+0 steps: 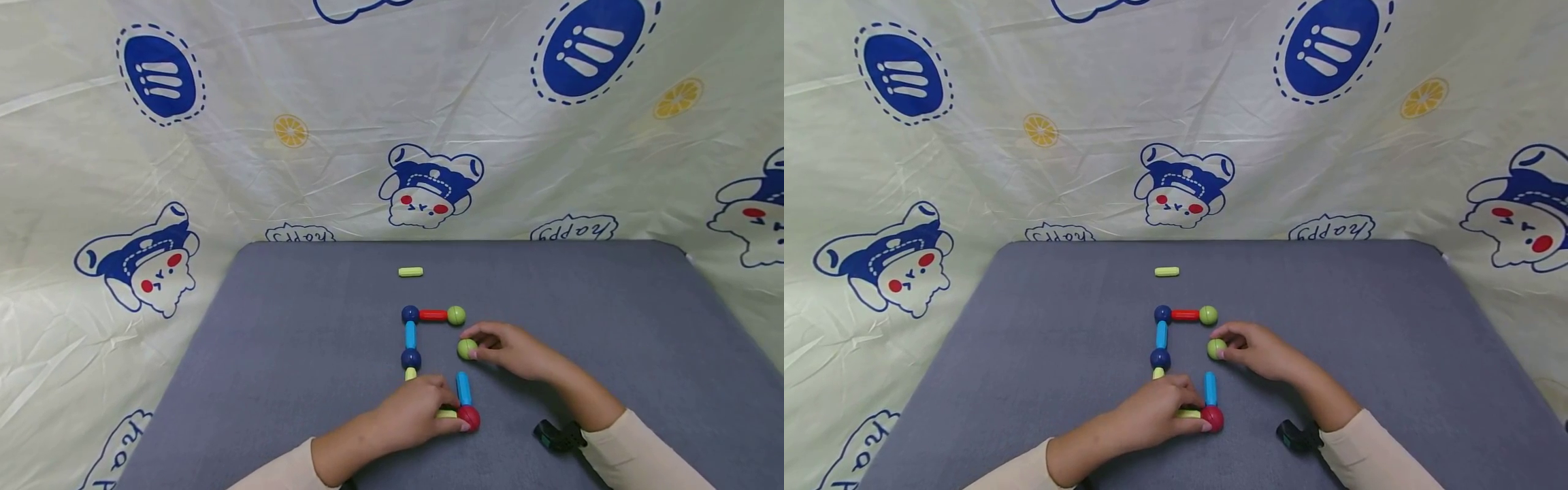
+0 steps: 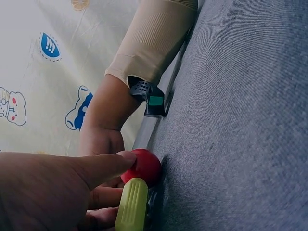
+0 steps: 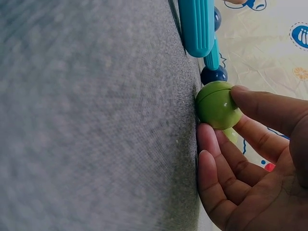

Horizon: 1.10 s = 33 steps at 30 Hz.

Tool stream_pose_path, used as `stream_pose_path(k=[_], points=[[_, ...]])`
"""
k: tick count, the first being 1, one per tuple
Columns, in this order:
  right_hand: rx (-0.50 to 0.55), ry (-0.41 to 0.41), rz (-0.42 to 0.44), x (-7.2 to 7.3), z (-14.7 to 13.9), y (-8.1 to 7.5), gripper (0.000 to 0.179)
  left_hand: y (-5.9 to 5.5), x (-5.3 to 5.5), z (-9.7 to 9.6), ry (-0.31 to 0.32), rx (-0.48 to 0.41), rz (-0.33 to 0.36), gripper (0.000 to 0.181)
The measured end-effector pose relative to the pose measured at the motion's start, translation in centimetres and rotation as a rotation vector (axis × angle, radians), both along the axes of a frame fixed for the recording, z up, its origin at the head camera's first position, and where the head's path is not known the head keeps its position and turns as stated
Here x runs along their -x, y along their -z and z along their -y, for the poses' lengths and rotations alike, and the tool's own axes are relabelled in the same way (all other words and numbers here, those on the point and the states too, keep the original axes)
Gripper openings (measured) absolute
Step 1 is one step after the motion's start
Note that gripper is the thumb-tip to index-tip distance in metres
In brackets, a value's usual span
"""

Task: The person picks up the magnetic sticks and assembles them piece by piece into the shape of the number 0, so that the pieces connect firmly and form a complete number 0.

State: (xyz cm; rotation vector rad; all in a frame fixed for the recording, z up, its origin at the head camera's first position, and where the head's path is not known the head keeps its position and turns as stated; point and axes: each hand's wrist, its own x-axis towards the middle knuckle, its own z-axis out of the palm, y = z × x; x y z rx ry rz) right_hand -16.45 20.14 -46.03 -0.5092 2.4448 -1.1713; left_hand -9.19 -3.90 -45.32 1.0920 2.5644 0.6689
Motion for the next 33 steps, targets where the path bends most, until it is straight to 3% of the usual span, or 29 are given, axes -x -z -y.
stream_pose_path(k=[19, 33], points=[[0.087, -0.040, 0.032, -0.68, 0.13, 0.21, 0.032, -0.11, -0.61, -0.35, -0.047, -0.021, 0.010, 0.028], [0.092, -0.068, 0.058, -0.96, 0.57, 0.53, 0.029, -0.22, -0.71, -0.26, -0.074, -0.014, 0.053, 0.031]])
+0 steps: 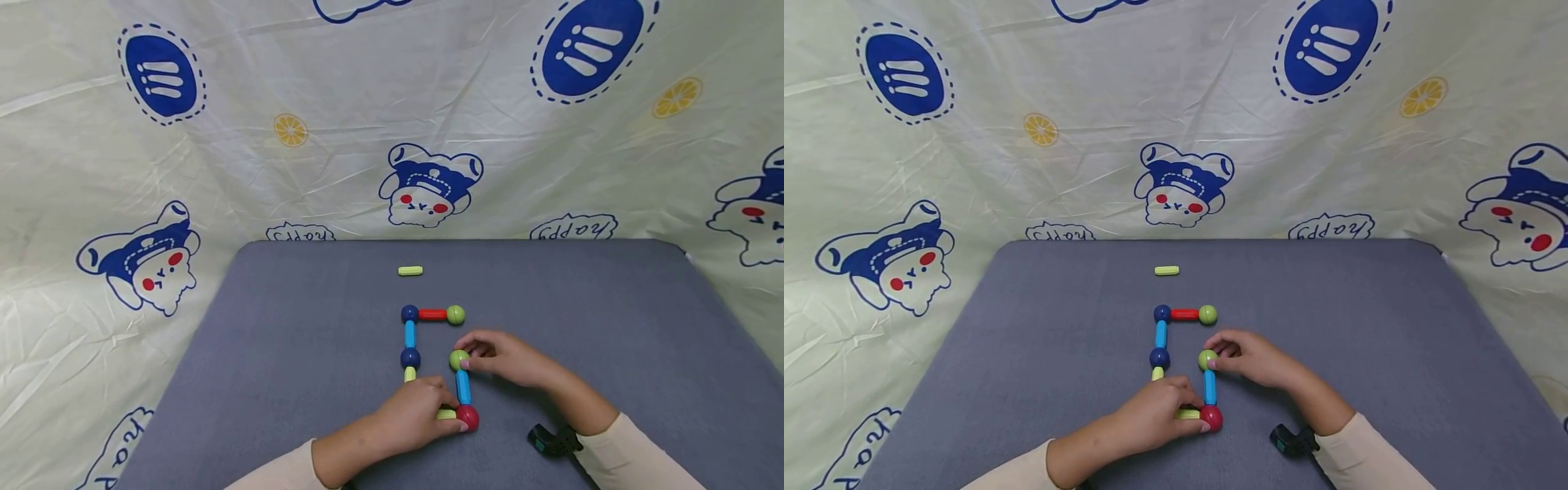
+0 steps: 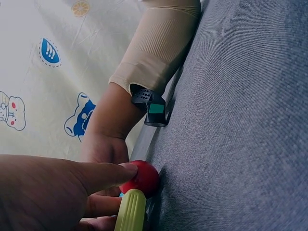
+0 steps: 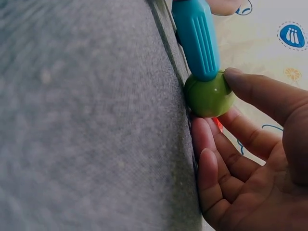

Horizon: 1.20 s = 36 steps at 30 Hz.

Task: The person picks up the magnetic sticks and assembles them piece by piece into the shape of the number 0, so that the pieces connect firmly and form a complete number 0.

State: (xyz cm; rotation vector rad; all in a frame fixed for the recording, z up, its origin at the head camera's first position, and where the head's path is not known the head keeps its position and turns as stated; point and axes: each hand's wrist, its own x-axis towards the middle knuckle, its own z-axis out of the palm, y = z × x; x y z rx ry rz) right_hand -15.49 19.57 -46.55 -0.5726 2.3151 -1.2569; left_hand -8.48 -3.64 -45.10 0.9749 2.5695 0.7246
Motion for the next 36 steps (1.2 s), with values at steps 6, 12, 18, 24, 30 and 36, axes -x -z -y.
stream_pose_path(k=[6, 12, 18, 24, 30, 36], points=[[0.006, 0.011, 0.010, 0.28, -0.05, 0.47, 0.029, 0.12, 0.09, 0.09, -0.007, -0.003, 0.002, 0.031], [0.023, 0.016, 0.030, 0.37, -0.04, 0.37, 0.030, 0.24, 0.18, 0.18, -0.012, -0.003, 0.014, 0.033], [0.031, 0.015, 0.032, 0.38, -0.07, 0.21, 0.030, 0.25, 0.23, 0.17, -0.004, -0.008, -0.009, 0.033], [0.046, 0.007, 0.025, 0.36, -0.13, 0.28, 0.032, 0.31, 0.19, 0.19, 0.014, -0.007, -0.047, 0.033], [0.063, 0.035, 0.032, 0.35, -0.12, 0.48, 0.037, 0.32, 0.09, 0.21, 0.013, -0.002, -0.053, 0.032], [0.036, 0.144, -0.028, 0.17, 0.04, 0.31, 0.039, 0.39, -0.03, 0.12, -0.002, -0.002, -0.024, 0.033]])
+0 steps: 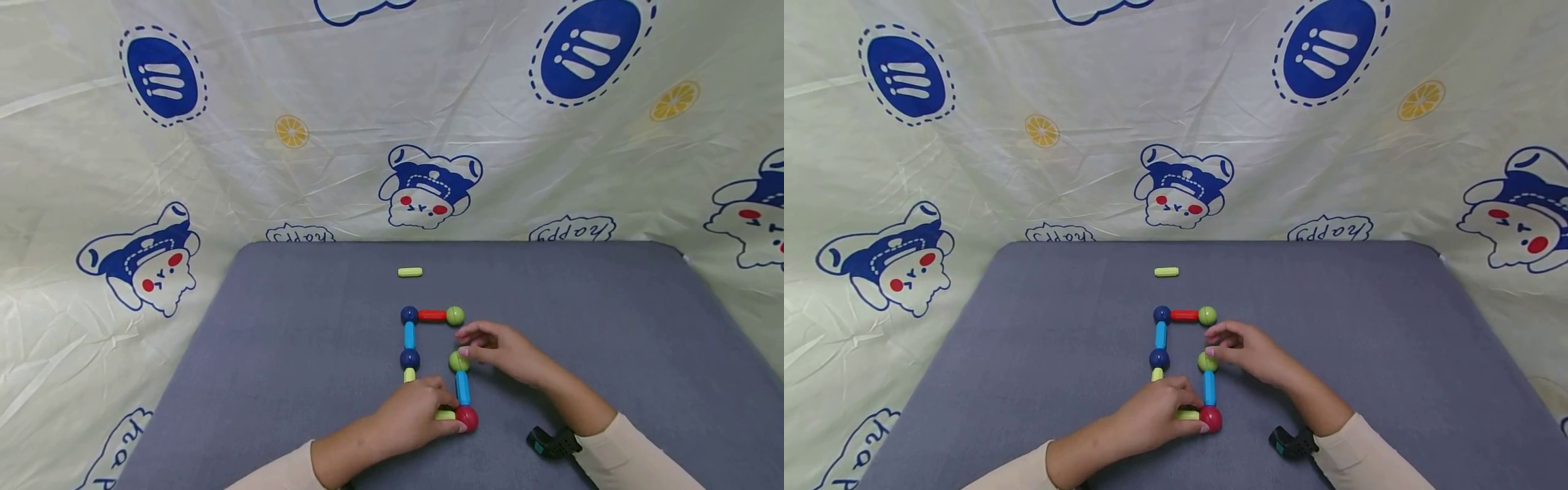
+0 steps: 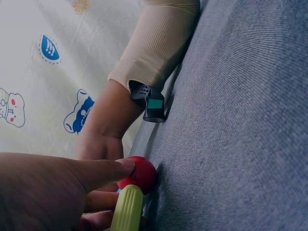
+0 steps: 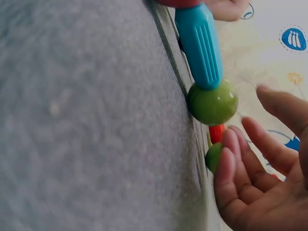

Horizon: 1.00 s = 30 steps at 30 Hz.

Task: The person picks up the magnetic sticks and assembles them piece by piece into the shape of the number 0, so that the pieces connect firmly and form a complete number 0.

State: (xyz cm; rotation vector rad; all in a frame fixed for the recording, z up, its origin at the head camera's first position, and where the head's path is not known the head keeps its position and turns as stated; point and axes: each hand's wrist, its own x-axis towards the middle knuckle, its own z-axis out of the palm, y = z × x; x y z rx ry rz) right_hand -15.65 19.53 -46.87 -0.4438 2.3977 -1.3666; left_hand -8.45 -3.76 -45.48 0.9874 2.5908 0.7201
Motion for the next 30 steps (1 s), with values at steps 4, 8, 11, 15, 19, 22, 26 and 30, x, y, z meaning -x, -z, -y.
stream_pose_path(k=[4, 8, 11, 15, 19, 22, 26, 30], points=[[0.002, 0.045, -0.040, -0.1, 0.2, -0.3, 0.039, 0.0, 0.0, -0.1, -0.003, 0.005, 0.014, 0.033], [0.004, 0.060, -0.068, 0.3, 0.4, -0.9, 0.038, 0.0, 0.0, -0.2, -0.004, 0.011, 0.016, 0.033], [-0.001, 0.062, -0.098, 1.1, 0.6, -1.3, 0.037, 0.0, 0.0, -0.2, -0.005, 0.010, 0.016, 0.032], [-0.001, 0.077, -0.122, 2.3, 1.1, -1.9, 0.036, -0.1, 0.0, -0.1, -0.005, 0.008, 0.018, 0.032], [-0.016, 0.102, -0.104, 3.7, 2.0, -2.2, 0.038, -0.1, 0.0, -0.1, -0.011, 0.009, 0.030, 0.032], [-0.039, 0.108, -0.094, 4.7, 2.6, -2.4, 0.041, -0.2, 0.1, 0.0, -0.014, 0.012, 0.048, 0.033], [-0.043, 0.097, -0.093, 6.1, 3.2, -2.5, 0.042, -0.2, 0.2, 0.0, -0.016, 0.018, 0.074, 0.033], [-0.053, 0.084, -0.094, 7.9, 3.8, -2.5, 0.041, -0.2, 0.2, 0.0, -0.018, 0.017, 0.092, 0.034]])
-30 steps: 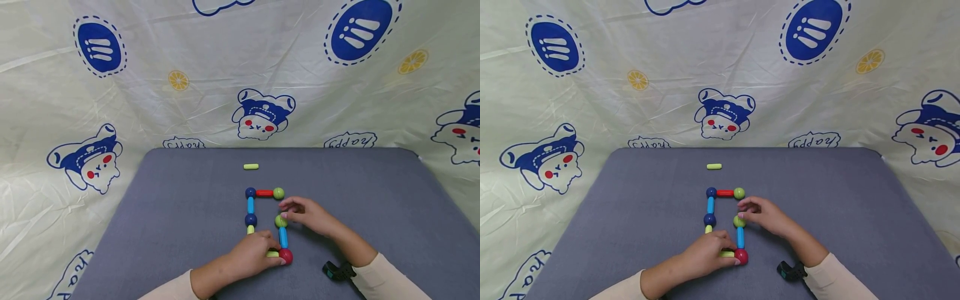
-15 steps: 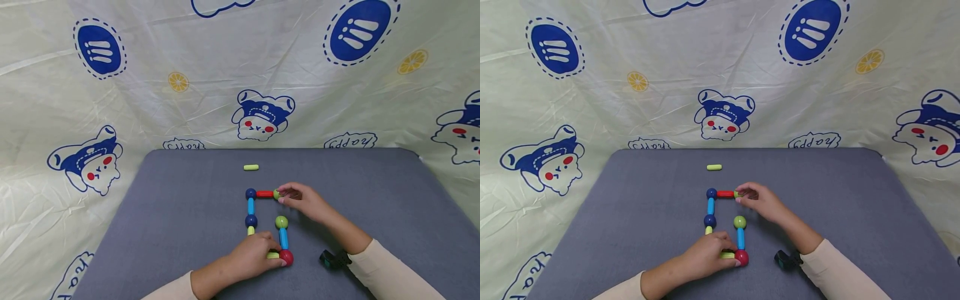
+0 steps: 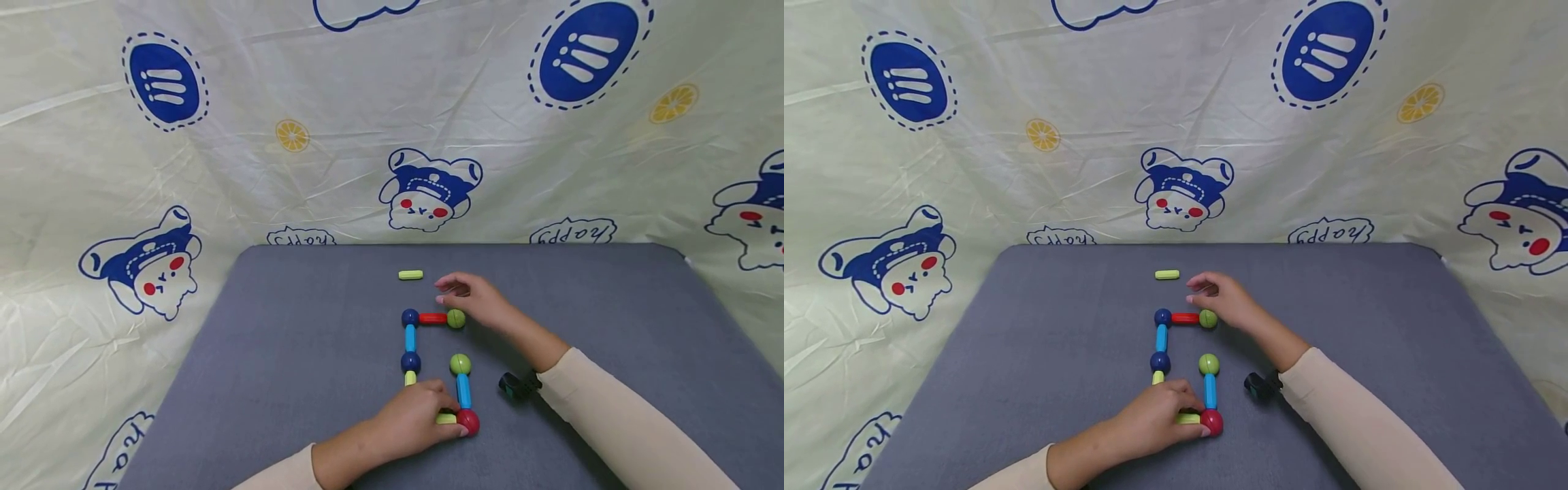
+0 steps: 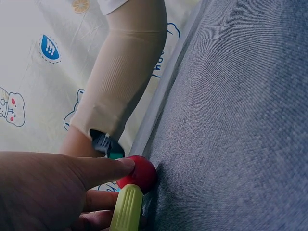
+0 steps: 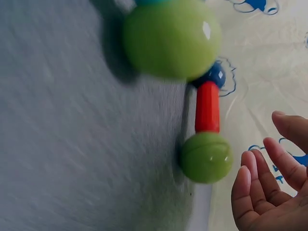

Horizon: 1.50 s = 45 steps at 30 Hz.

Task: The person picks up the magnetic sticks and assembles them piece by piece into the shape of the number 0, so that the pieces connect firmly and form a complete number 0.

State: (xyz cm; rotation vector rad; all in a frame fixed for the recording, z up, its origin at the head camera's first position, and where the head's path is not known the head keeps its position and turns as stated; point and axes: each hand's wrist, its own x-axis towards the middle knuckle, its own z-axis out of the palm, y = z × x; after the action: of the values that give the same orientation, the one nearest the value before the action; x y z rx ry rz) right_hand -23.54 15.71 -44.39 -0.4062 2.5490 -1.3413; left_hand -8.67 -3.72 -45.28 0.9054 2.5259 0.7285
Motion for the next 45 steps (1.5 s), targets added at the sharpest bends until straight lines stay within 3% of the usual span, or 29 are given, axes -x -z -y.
stream_pose_path(k=[10, 20, 33, 45], points=[[-0.086, -0.037, 0.021, 4.4, 1.5, 0.3, 0.039, 0.1, 0.0, 0.1, 0.001, -0.004, -0.014, 0.034], [-0.165, -0.101, 0.080, 7.2, 2.4, 0.0, 0.042, 0.1, 0.0, 0.1, 0.021, -0.017, -0.024, 0.031], [-0.258, -0.118, 0.133, 8.4, 3.2, 0.3, 0.040, 0.2, 0.0, 0.1, 0.018, -0.018, -0.027, 0.030], [-0.346, -0.128, 0.118, 8.2, 4.1, 0.1, 0.040, 0.3, 0.1, 0.2, 0.024, -0.023, -0.032, 0.030]])
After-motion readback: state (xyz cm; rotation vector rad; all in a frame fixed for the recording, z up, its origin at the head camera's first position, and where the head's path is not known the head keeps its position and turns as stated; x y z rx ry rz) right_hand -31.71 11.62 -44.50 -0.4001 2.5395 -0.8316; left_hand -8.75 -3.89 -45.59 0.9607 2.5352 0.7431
